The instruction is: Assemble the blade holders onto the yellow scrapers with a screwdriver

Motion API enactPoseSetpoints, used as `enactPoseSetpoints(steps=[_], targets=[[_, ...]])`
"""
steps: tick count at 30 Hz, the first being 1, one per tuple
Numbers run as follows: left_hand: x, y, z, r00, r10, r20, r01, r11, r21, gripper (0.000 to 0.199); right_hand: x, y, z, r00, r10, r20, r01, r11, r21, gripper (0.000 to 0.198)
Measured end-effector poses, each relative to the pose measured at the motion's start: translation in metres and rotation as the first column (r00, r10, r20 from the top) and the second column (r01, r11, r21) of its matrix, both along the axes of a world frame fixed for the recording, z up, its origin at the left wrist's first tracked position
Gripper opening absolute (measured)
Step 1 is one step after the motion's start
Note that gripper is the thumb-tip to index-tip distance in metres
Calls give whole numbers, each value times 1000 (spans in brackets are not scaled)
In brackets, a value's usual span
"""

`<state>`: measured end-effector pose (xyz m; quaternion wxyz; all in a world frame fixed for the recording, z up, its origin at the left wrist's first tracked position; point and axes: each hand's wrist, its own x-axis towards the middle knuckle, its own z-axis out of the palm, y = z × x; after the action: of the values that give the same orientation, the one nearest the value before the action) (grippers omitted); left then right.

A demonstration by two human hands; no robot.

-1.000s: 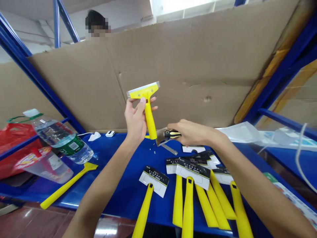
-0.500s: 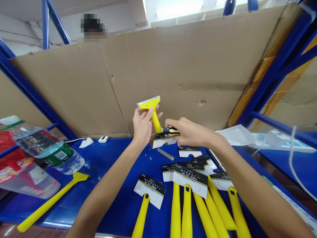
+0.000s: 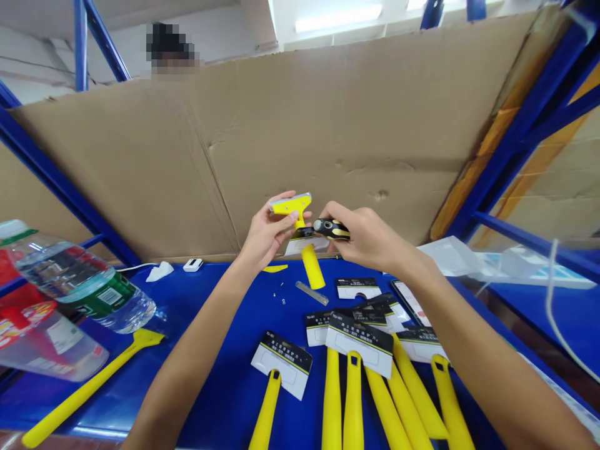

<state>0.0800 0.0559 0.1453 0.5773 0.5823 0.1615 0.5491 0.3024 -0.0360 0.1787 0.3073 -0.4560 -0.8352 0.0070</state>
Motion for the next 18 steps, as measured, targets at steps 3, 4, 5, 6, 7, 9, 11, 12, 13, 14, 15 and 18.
enactPoseSetpoints(steps=[3, 4, 5, 6, 7, 9, 11, 12, 13, 14, 15, 18], targets=[[-2, -8, 8, 994, -12, -113, 22, 996, 87, 53, 1, -2, 1, 999, -39, 24, 37, 997, 72, 25], [-3, -11, 10, 989, -11, -148, 29, 993, 118, 53, 1, -3, 1, 999, -38, 32, 34, 994, 100, 23], [-5, -14, 12, 984, -5, -180, 32, 988, 149, 54, 1, -4, 2, 999, -26, 36, 21, 991, 130, 20], [-6, -16, 14, 978, 8, -210, 30, 984, 178, 54, 1, -5, 3, 999, -8, 35, 2, 987, 161, 19], [-7, -18, 16, 970, 26, -241, 24, 979, 201, 51, 1, -6, 4, 1000, 9, 25, -14, 981, 193, 18], [-9, -23, 19, 948, 61, -312, 15, 972, 235, 38, 0, -8, 6, 1000, 20, -14, -16, 969, 247, 17], [-11, -27, 22, 918, 74, -389, 34, 964, 263, 25, 0, -9, 8, 999, 6, -34, 2, 968, 250, 14], [-12, -28, 24, 902, 76, -425, 50, 959, 278, 22, 1, -10, 9, 1000, 1, -25, 4, 974, 225, 12], [-13, -30, 25, 886, 78, -458, 66, 954, 291, 20, 1, -10, 10, 1000, 0, -3, 1, 983, 183, 10], [-14, -31, 25, 870, 78, -487, 83, 950, 300, 18, 2, -10, 11, 1000, -6, 24, 3, 992, 129, 9], [-15, -31, 25, 855, 77, -513, 98, 948, 304, 16, 3, -10, 11, 999, -19, 49, 15, 997, 76, 7], [-15, -27, 22, 838, 92, -538, 108, 938, 329, 13, 6, -9, 13, 994, -67, 84, 66, 998, 18, 4]])
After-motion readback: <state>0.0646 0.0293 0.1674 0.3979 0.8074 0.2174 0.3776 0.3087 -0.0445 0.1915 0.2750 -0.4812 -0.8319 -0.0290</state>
